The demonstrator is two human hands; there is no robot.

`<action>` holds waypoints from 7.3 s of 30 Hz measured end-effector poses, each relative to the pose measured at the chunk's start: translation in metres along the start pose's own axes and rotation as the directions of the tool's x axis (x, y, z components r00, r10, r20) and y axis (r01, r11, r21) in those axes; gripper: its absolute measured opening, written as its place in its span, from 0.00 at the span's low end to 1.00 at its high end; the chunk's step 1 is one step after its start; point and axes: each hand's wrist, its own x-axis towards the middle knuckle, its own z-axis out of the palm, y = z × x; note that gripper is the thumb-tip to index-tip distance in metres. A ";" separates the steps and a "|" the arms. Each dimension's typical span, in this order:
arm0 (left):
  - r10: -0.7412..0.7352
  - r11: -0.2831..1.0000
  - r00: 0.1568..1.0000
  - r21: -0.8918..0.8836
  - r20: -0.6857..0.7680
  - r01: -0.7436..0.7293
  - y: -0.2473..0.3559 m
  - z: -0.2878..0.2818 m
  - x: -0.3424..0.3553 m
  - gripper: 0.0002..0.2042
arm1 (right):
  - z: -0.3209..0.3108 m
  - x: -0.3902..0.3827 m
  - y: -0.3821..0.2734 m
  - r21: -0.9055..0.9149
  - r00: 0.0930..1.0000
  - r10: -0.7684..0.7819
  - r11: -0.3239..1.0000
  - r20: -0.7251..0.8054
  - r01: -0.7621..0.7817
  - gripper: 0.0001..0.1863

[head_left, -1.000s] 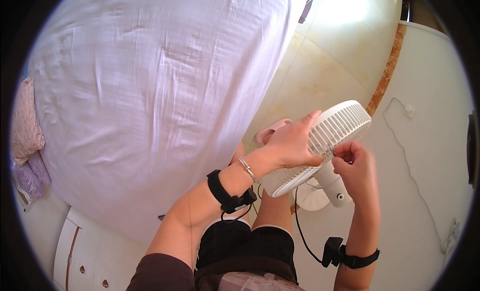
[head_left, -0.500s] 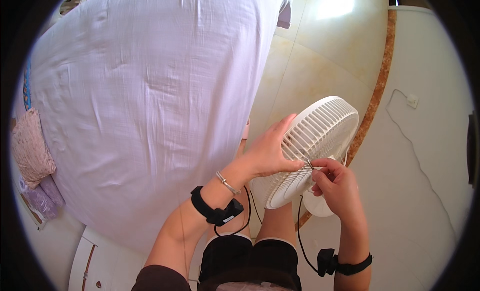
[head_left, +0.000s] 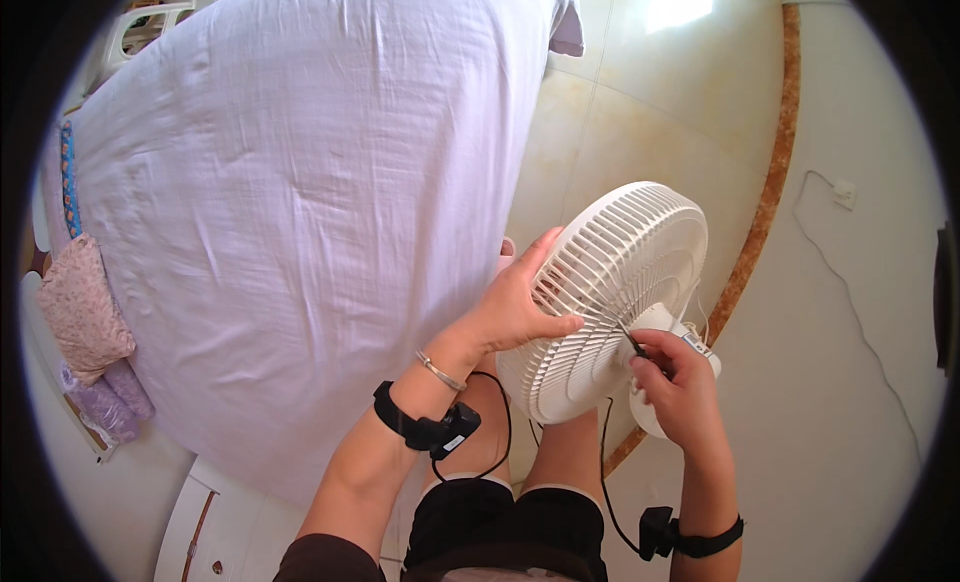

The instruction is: The person repairs a white pedestal fan by using a screwdriver to tighten or adjust components on the fan's safety grille and motor housing.

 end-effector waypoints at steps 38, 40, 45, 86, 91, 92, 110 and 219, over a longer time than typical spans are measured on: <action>-0.453 0.706 0.876 -0.666 -0.164 0.241 -0.036 -0.004 0.015 0.19 | -0.072 0.025 0.059 -0.426 0.974 0.218 0.877 -0.060 -0.222 0.50; -0.479 0.693 0.865 -0.670 -0.152 0.266 -0.040 -0.010 0.016 0.18 | -0.066 0.025 0.058 -0.457 0.973 0.219 0.860 -0.073 -0.228 0.50; -0.376 0.738 0.922 -0.631 -0.092 0.238 -0.044 -0.021 0.023 0.14 | -0.071 0.023 0.085 -0.436 0.968 0.233 0.865 -0.090 -0.249 0.50; -0.084 0.554 0.982 -0.811 0.170 0.188 -0.082 -0.061 -0.011 0.26 | -0.043 -0.015 0.078 -0.583 0.978 0.191 0.786 -0.085 -0.204 0.38; -0.188 0.791 0.971 -0.564 0.150 0.240 -0.071 -0.031 -0.011 0.30 | -0.041 -0.023 0.069 -0.614 0.980 0.200 0.770 -0.025 -0.173 0.37; -0.201 0.745 0.963 -0.610 0.181 0.270 -0.063 -0.031 -0.014 0.30 | -0.042 -0.026 0.070 -0.616 0.980 0.201 0.771 -0.007 -0.163 0.37; -0.325 0.653 0.905 -0.626 0.276 0.426 -0.074 -0.040 -0.004 0.25 | -0.041 -0.018 0.080 -0.635 0.988 0.156 0.765 0.023 -0.106 0.40; 0.174 0.943 0.898 0.195 0.403 -0.270 -0.030 0.169 0.031 0.37 | 0.222 0.097 0.274 0.851 0.430 0.740 0.386 -0.517 0.357 0.17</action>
